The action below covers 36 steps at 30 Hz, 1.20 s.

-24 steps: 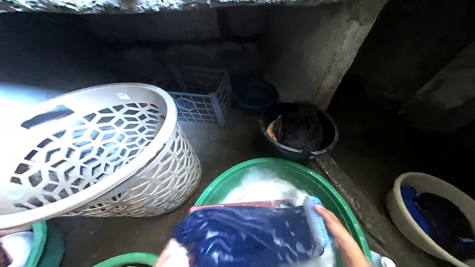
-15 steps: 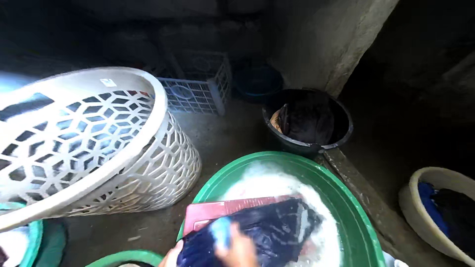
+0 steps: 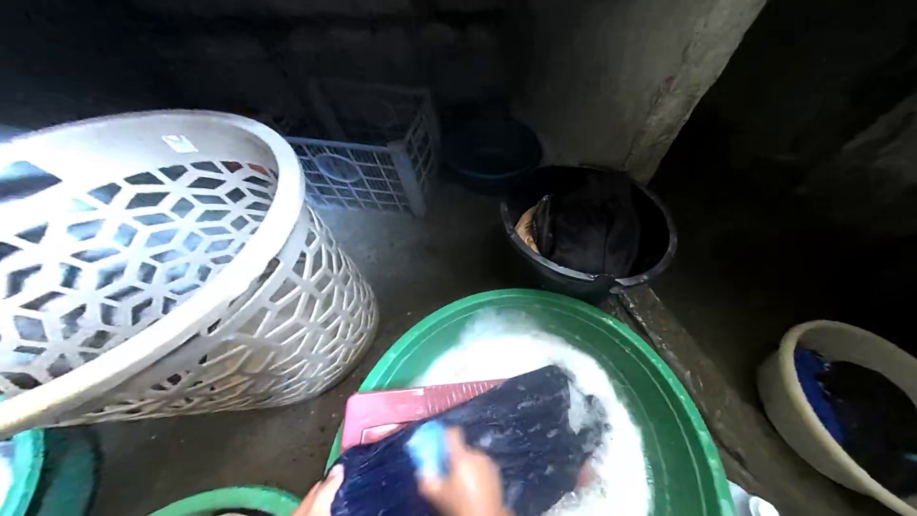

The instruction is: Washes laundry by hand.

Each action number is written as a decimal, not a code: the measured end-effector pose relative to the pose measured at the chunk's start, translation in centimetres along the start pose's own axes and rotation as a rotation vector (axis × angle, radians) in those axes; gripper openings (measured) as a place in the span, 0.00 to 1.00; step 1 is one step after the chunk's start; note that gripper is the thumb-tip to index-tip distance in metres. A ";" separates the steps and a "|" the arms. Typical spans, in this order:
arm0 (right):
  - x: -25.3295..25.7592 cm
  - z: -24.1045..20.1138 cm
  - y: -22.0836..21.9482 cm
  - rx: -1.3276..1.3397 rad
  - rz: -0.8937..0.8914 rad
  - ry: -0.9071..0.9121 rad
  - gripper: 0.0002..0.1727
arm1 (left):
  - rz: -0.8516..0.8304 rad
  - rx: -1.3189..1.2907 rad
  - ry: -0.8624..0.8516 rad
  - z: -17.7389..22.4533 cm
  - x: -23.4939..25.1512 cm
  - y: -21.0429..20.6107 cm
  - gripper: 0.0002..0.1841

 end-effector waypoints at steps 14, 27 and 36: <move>-1.0 0.3 -1.2 0.111 0.043 0.208 0.28 | -0.098 -0.116 0.080 1.0 -0.1 -1.0 0.21; 1.1 1.0 5.2 0.196 0.274 0.057 0.42 | -0.340 0.006 0.004 -0.4 -0.4 -8.5 0.16; 7.3 13.4 11.6 -0.136 0.351 -0.258 0.41 | 0.003 -0.074 0.009 1.5 -1.5 -1.2 0.15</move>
Point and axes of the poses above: each hand's wrist, its own x-axis towards the middle knuckle, its own y-axis out of the back of the hand, z = x × y, the point moved 2 cm from there along x, towards the middle knuckle, and after that the axes turned 10 degrees about x, right-handed, at the moved point
